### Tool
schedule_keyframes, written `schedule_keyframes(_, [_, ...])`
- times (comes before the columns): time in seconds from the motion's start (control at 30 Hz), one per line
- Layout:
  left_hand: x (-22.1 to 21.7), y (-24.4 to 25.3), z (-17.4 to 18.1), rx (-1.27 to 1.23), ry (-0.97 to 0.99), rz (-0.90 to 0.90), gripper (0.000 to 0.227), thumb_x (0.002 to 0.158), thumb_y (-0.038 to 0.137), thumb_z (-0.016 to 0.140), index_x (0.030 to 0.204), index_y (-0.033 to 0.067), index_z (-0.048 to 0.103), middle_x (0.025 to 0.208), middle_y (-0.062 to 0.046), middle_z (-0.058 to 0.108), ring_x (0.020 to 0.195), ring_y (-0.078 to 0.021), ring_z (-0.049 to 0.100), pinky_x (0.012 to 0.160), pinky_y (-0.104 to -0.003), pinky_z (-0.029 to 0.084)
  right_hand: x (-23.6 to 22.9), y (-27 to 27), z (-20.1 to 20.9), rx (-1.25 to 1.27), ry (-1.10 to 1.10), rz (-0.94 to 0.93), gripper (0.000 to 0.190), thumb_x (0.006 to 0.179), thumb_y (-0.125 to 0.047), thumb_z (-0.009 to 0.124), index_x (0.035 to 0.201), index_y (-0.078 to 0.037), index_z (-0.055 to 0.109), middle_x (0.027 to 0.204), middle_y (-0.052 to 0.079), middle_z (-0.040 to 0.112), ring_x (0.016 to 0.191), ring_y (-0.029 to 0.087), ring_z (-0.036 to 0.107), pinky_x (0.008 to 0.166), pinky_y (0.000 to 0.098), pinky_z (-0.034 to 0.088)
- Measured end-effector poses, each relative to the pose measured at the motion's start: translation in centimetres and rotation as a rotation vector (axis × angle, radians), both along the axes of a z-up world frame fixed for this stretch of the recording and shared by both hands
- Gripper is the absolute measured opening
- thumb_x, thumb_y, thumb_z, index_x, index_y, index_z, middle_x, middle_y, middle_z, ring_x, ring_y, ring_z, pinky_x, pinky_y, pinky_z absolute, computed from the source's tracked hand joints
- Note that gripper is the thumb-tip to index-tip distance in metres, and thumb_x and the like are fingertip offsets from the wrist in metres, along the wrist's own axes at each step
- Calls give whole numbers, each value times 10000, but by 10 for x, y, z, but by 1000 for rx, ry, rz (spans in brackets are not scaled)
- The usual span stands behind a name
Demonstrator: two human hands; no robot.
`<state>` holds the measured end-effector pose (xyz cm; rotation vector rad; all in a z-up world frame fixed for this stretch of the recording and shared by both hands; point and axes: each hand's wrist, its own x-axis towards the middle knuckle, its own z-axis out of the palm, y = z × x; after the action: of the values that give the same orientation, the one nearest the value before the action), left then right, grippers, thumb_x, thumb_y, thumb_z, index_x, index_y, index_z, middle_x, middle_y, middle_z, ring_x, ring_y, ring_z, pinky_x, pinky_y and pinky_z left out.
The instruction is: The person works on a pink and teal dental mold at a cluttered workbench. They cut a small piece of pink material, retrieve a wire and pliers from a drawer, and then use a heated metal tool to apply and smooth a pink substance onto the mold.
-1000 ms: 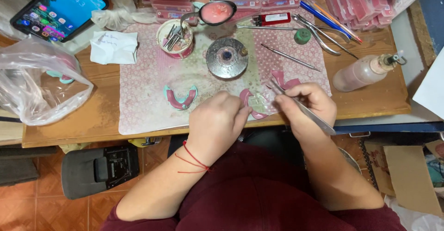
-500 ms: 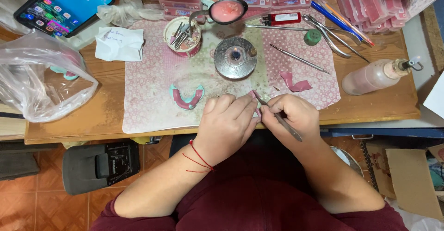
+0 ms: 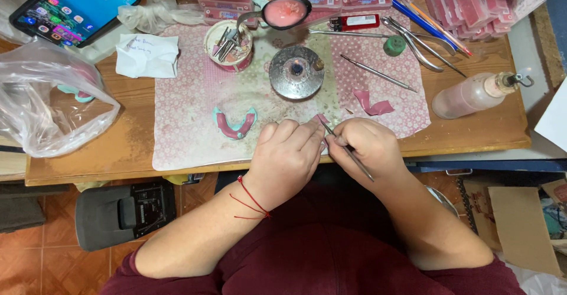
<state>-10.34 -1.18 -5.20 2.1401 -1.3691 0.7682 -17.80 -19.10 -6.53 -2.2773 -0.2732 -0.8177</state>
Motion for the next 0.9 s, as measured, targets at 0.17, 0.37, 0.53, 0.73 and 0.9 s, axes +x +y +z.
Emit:
schedule_keyframes(0.17, [0, 0, -1, 23, -19, -2, 183, 965, 191, 599, 1011, 88, 744, 989, -60, 697, 859, -231, 626, 741, -364, 450, -1, -4, -1, -17, 17, 41, 230, 898, -14, 733, 751, -46, 559, 767, 144, 688, 709, 392, 698, 576, 465, 544])
schedule_keyframes(0.37, [2, 0, 4, 25, -4, -27, 158, 953, 177, 612, 964, 85, 740, 962, -64, 690, 851, -238, 628, 732, -366, 448, -3, -2, -6, 48, -25, -59, 240, 891, -13, 759, 752, -71, 572, 739, 87, 701, 671, 344, 704, 577, 416, 548])
schedule_keyframes(0.53, [2, 1, 6, 22, -4, -19, 163, 963, 176, 608, 962, 84, 743, 968, -67, 693, 847, -241, 632, 729, -365, 452, -2, 0, -6, 33, -27, -79, 249, 901, -25, 752, 732, -77, 576, 727, 77, 700, 663, 329, 702, 574, 407, 549])
schedule_keyframes(0.73, [2, 0, 6, 24, -8, -22, 150, 950, 163, 613, 950, 85, 741, 964, -67, 694, 847, -240, 634, 729, -362, 455, 1, -1, -5, 17, -23, -45, 261, 892, -10, 755, 726, -75, 564, 717, 90, 685, 655, 339, 696, 559, 412, 541])
schedule_keyframes(0.9, [2, -1, 7, 18, -32, -11, 144, 956, 155, 619, 943, 86, 744, 945, -66, 696, 833, -240, 639, 721, -361, 455, 2, -2, 1, 10, -1, -7, 256, 883, 1, 743, 731, -69, 549, 699, 106, 670, 644, 358, 688, 545, 425, 531])
